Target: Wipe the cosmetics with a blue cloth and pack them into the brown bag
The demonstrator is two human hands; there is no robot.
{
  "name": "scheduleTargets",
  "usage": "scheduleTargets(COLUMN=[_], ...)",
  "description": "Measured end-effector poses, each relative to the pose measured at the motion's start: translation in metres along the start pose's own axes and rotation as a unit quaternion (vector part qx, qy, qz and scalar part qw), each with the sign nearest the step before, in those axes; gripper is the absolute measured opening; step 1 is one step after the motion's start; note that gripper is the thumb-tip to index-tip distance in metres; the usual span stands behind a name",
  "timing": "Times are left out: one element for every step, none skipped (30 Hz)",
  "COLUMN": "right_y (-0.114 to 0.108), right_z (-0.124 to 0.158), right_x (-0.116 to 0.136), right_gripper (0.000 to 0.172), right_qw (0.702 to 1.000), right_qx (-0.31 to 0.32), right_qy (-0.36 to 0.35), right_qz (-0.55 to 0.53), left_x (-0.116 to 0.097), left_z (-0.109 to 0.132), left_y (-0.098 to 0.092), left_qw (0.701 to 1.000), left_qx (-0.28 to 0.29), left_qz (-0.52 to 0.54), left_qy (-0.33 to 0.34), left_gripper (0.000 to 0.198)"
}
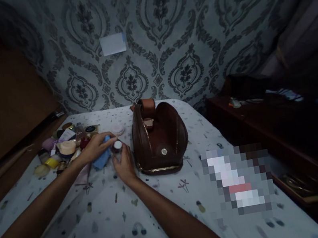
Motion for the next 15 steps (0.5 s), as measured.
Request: scheduleTargets(right_y=[0.0,-0.001,-0.001,-0.002,-0.002,-0.002,-0.002,-0.003,-0.003,-0.003,-0.004,-0.004,-0.003,-0.003,-0.002], right_z=[0.0,-0.001,-0.001,-0.001,-0.001,0.0,0.0,0.001,0.002,0.002,0.003,0.003,0.003,0.003,0.002], right_x=[0.001,0.001,0.001,0.001,0.002,0.002,0.003,0.003,0.003,0.004,0.004,0.005,0.006,0.007,0.007], right_gripper=[0.057,0.058,0.059,0.059,0.059,0.057,0.055,0.055,0.055,0.057,0.059,0.06,0.061,0.061,0.061], right_qw=[1.0,1.0,0.999,0.999,0.999,0.998,0.998,0.997,0.997,0.997,0.997,0.997,0.998,0.998,0.997], right_qx=[0.0,-0.001,0.0,0.004,0.011,0.021,0.03,0.039,0.046,0.051,0.055,0.057,0.059,0.063,0.068], right_qy=[0.004,0.013,0.023,0.033,0.04,0.044,0.047,0.048,0.047,0.044,0.037,0.029,0.021,0.015,0.013], right_qz=[-0.008,-0.016,-0.024,-0.029,-0.033,-0.035,-0.036,-0.038,-0.039,-0.038,-0.035,-0.03,-0.026,-0.023,-0.022], left_x=[0.002,0.006,0.01,0.015,0.019,0.023,0.025,0.026,0.025,0.023,0.019,0.016,0.014,0.013,0.014], left_z=[0.003,0.005,0.006,0.007,0.007,0.007,0.008,0.008,0.009,0.011,0.012,0.015,0.018,0.021,0.025], left_y=[0.002,0.003,0.004,0.004,0.005,0.006,0.008,0.011,0.015,0.02,0.026,0.033,0.04,0.046,0.05], left_qw=[0.999,0.997,0.996,0.994,0.991,0.988,0.984,0.982,0.981,0.984,0.989,0.993,0.996,0.996,0.996], left_qx=[-0.001,-0.011,-0.031,-0.059,-0.087,-0.113,-0.134,-0.15,-0.156,-0.153,-0.138,-0.116,-0.091,-0.07,-0.058], left_qz=[0.043,0.072,0.085,0.087,0.084,0.082,0.08,0.078,0.072,0.059,0.038,0.01,-0.019,-0.044,-0.061], left_qy=[-0.001,-0.008,-0.02,-0.034,-0.05,-0.067,-0.082,-0.09,-0.085,-0.068,-0.044,-0.018,0.004,0.018,0.023], left_gripper=[0.044,0.045,0.045,0.045,0.044,0.044,0.045,0.045,0.046,0.046,0.044,0.042,0.04,0.038,0.037])
Point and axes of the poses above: each hand's wrist, its own z-axis away from the middle knuckle, its own y-axis out of the palm, x = y × z, the point moved 5 cm from there along -z, towards the middle knuckle, and after that the axes turned 4 degrees about x, right-handed, at the moved point
